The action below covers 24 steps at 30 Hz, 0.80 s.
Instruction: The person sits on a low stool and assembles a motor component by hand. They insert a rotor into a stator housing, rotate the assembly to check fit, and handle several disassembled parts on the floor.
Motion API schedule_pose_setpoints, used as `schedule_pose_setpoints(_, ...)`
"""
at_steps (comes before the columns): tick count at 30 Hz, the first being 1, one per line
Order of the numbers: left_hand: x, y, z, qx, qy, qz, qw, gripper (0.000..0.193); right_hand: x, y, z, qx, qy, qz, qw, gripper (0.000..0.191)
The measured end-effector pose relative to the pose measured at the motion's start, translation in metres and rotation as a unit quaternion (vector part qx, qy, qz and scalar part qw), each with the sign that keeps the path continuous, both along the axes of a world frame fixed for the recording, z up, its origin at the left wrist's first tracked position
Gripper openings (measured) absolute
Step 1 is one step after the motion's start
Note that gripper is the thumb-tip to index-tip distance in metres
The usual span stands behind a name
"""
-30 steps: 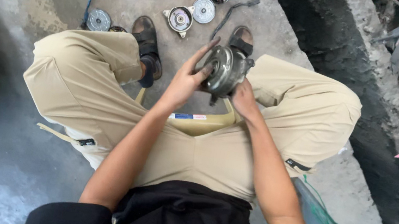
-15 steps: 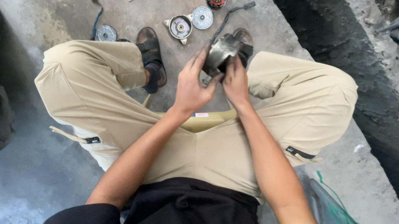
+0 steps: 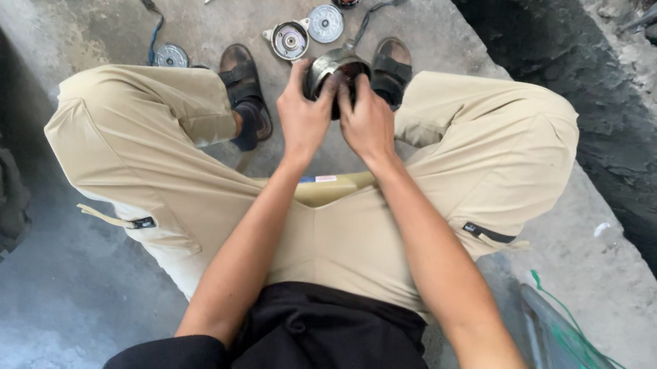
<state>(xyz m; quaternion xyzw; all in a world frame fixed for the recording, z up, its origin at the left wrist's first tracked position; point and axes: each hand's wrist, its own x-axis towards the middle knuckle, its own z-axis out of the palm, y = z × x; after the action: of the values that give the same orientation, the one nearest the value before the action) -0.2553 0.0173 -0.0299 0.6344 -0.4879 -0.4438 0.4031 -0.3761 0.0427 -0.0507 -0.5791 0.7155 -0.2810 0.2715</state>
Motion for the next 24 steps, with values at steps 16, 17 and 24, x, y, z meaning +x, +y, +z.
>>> schedule_pose_setpoints(16,0.022,-0.018,-0.057,0.047,0.390,-0.006,0.920,0.025,0.009,-0.003,0.022,-0.053,0.159,0.116,0.979,0.039)
schedule_pose_setpoints(17,0.023,-0.018,-0.057,0.048,0.390,-0.005,0.919,0.023,0.010,-0.003,0.022,-0.058,0.159,0.115,0.979,0.039)
schedule_pose_setpoints(24,0.017,-0.012,-0.069,0.052,0.306,0.016,0.951,0.017,0.017,-0.003,0.028,-0.054,0.240,0.095,0.964,0.042)
